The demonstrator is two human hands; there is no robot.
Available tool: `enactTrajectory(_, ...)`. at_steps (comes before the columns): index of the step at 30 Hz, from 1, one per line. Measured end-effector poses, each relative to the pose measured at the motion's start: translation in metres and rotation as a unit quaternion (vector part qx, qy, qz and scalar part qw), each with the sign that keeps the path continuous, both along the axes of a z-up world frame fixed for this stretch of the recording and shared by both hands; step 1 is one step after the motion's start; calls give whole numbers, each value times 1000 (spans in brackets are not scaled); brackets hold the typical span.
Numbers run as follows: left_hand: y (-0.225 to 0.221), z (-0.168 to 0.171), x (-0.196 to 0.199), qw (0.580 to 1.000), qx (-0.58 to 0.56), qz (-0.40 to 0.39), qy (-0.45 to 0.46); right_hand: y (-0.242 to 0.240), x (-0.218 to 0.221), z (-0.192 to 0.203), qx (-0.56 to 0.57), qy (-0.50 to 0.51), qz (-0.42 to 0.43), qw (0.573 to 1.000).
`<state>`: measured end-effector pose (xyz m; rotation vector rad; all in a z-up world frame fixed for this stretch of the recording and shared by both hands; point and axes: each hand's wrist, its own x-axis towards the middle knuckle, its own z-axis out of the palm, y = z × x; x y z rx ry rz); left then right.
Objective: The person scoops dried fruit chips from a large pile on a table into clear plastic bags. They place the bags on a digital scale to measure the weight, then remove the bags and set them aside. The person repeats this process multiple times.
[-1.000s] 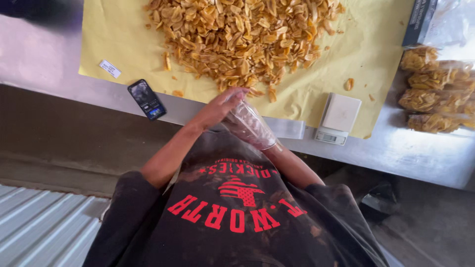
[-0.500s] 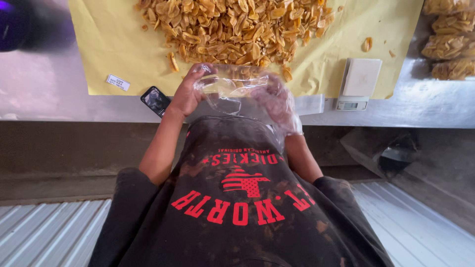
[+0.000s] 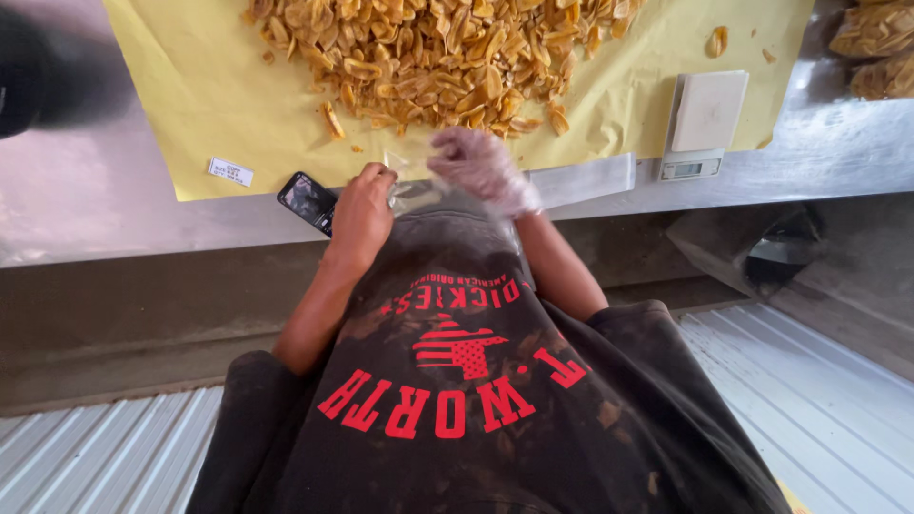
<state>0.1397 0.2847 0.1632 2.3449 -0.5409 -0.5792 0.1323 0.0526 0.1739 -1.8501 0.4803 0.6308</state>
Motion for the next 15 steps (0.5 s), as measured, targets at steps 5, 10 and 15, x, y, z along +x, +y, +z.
enactTrajectory(5,17,4,14,999,27,-16,16,-39,18,-48,143,123,-444,876)
enactTrajectory(10,13,17,18,999,25,-27,28,-36,83,-105,-14,170,-458,873)
enactTrajectory(15,16,23,25,1000,6,-16,14,-9,154,-111,-169,239,-392,872)
